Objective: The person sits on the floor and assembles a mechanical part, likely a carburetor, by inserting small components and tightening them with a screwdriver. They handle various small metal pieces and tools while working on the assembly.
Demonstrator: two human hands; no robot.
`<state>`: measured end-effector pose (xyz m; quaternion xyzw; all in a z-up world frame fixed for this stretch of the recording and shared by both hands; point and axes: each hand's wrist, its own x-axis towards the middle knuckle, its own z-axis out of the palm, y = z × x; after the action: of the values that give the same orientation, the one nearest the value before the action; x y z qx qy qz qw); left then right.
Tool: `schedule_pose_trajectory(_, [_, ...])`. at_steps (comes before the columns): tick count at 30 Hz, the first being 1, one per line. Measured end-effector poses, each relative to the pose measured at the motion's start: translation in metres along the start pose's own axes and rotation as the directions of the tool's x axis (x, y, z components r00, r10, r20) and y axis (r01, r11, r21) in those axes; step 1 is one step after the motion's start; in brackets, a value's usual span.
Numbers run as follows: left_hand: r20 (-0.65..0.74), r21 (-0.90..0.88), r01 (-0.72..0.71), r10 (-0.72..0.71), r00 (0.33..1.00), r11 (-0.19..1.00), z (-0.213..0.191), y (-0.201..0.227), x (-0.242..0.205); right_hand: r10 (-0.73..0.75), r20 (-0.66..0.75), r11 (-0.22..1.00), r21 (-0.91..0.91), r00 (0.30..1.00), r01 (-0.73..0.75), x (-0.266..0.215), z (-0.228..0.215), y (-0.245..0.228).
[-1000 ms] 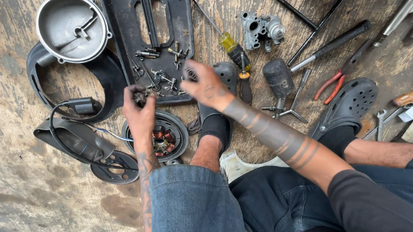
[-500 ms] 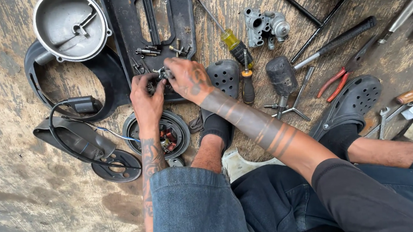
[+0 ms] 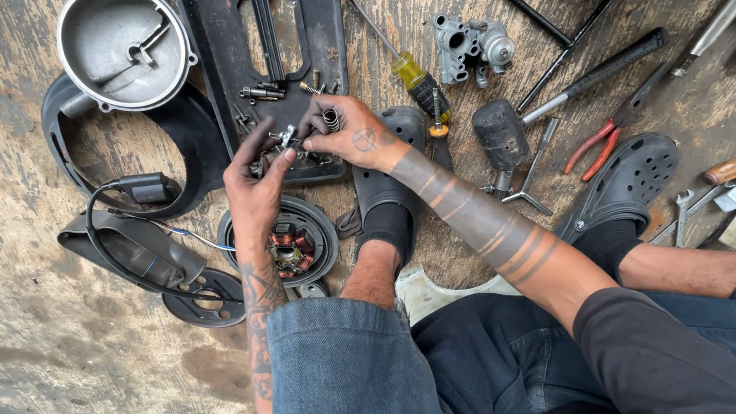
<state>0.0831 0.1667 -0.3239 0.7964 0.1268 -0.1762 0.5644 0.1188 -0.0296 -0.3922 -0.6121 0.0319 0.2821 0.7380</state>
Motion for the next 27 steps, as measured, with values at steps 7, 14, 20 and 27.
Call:
schedule_pose_trajectory(7, [-0.063, 0.134, -0.118, 0.128, 0.990, 0.984, -0.003, 0.023, -0.001, -0.025, 0.110, 0.998, -0.052, 0.994, 0.030, -0.008, -0.021, -0.012])
schedule_pose_trajectory(14, [-0.243, 0.031, -0.195, 0.196, 0.950, 0.980, -0.012, 0.024, -0.005, -0.111, 0.208, 0.915, -0.360, 0.972, 0.181, -0.014, -0.015, -0.047])
schedule_pose_trajectory(20, [-0.135, 0.047, -0.284, 0.288, 0.948, 0.958, -0.003, 0.058, -0.007, -0.237, -0.003, 0.953, -0.197, 0.972, 0.231, -0.010, -0.018, -0.030])
schedule_pose_trajectory(27, [0.097, 0.068, -0.293, 0.286, 0.953, 0.954, 0.024, 0.059, -0.005, -0.246, 0.082, 0.968, 0.076, 0.966, 0.240, -0.027, -0.038, -0.060])
